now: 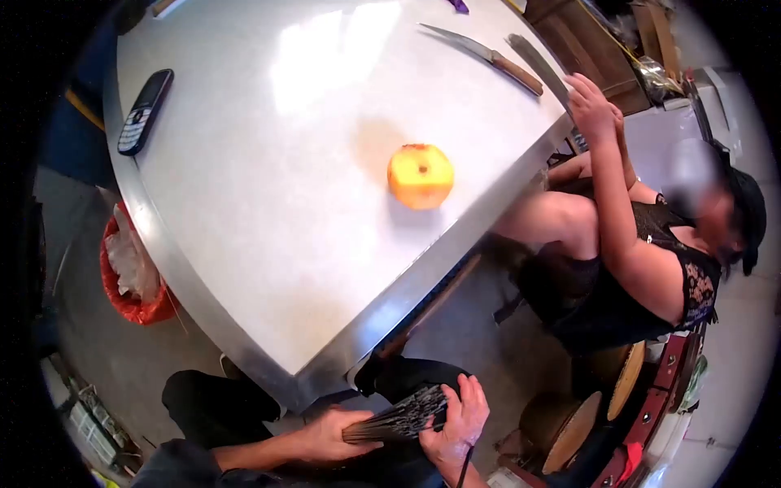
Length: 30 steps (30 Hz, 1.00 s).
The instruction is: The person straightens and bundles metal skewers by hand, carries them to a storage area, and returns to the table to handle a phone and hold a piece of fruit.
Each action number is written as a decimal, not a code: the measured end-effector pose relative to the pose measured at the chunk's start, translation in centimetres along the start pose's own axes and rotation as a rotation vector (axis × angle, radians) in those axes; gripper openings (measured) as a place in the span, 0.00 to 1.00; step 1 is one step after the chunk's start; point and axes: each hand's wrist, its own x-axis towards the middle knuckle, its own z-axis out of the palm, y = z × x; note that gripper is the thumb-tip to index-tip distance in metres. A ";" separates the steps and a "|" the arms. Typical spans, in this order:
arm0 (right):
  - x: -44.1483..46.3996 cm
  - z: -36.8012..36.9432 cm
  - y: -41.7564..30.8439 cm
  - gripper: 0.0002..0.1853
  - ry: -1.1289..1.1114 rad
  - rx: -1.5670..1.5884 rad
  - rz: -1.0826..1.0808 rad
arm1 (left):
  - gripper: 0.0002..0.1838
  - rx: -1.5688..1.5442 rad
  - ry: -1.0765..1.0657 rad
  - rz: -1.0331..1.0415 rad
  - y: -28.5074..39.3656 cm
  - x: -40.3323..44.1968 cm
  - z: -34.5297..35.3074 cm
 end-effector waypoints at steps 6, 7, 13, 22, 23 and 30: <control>2.8 -1.9 -0.3 0.27 -0.259 0.078 0.191 | 0.12 -0.145 -0.074 -0.055 3.7 1.0 0.9; 3.6 -2.8 -0.1 0.24 -0.356 -0.126 0.005 | 0.12 -0.193 -0.039 -0.063 4.3 1.1 1.4; 2.0 -4.7 1.3 0.20 -0.521 -0.051 0.072 | 0.11 -0.361 0.066 -0.218 7.8 2.3 5.3; -3.8 -8.9 -0.1 0.27 -0.631 -0.079 0.238 | 0.12 -0.640 0.448 -0.395 20.7 -0.9 6.6; -4.4 -10.0 -0.5 0.28 -0.674 -0.032 0.315 | 0.12 -0.600 0.515 -0.399 22.1 -1.2 6.3; -4.9 -17.8 2.1 0.26 -0.789 0.301 0.538 | 0.11 -0.422 0.776 -0.295 30.8 -0.5 4.3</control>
